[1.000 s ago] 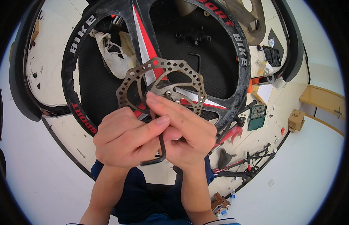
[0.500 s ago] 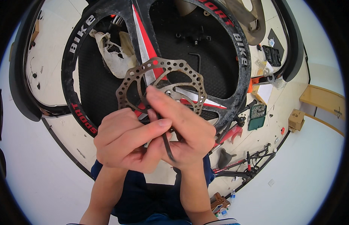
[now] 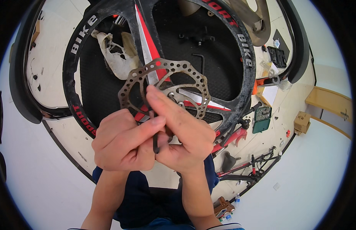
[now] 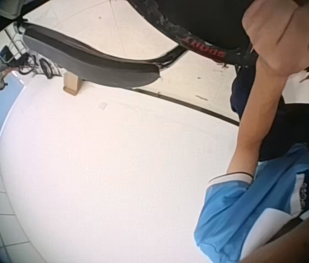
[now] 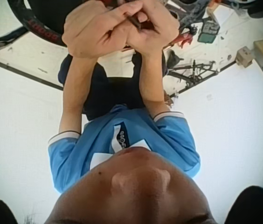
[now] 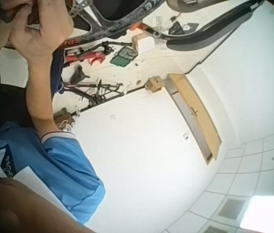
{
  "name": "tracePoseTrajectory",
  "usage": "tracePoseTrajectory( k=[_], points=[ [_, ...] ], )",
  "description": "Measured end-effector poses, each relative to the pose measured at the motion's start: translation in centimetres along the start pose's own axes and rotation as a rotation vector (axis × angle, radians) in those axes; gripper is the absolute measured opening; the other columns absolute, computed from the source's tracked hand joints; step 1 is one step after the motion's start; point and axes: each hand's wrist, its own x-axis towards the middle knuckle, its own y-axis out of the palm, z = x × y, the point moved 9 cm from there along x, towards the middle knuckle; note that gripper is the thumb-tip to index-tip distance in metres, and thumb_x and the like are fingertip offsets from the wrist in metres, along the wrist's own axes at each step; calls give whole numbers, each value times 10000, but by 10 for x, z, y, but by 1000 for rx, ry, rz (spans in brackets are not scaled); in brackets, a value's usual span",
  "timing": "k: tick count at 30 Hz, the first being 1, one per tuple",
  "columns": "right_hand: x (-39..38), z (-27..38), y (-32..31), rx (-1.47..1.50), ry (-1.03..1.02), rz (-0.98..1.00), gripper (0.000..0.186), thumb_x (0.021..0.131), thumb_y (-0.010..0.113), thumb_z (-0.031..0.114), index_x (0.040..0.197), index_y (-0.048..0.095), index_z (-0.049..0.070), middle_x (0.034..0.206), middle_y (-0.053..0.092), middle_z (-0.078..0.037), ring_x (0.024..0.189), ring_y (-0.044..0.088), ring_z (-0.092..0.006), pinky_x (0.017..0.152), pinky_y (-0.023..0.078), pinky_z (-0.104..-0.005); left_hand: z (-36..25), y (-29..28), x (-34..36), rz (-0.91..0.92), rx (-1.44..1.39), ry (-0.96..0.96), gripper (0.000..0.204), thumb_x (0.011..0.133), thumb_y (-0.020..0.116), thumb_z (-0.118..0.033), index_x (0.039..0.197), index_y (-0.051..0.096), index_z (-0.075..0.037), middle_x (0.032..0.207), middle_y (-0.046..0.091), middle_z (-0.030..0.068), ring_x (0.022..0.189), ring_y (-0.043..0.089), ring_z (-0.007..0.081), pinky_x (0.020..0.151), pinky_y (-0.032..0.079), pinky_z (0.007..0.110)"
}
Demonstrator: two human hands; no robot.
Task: The person uses an Allen key to tighten the bolts on a bicycle disc brake rotor attached to a wheel. They rotate the wheel and rotor to access each bolt sequentially, tightening them in turn.
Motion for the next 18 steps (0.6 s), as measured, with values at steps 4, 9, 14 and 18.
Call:
tracePoseTrajectory(
  k=[4,9,14,18],
  points=[
    [-1,3,-1,-37,89,56,262,769,752,-122,1031,740,-116,1025,770,-210,913,759,-228,876,577,-307,3,1,1,39,-3,-54,278,709,759,67,980,768,4,651,613,42,499,533,147,474,421,237],
    [-12,-8,-7,19,115,-15,252,743,802,-101,984,733,-80,1047,761,-219,884,757,-224,858,584,-319,4,-4,-10,-56,24,-18,324,682,851,-40,997,774,-32,687,620,28,541,572,155,502,451,249],
    [-13,-12,-5,30,115,-8,299,760,777,-123,1052,723,-91,1102,745,-239,921,758,-247,863,585,-317,5,-5,-9,-128,-5,-20,314,660,869,-105,965,795,-94,641,553,-32,516,519,123,473,391,252],
    [-3,4,4,-6,14,76,293,789,700,-177,1076,723,-118,1042,759,-227,989,756,-279,899,586,-323,3,-5,-3,-4,-56,-20,382,583,818,33,962,785,3,665,643,21,515,549,135,473,367,248]
  ],
)
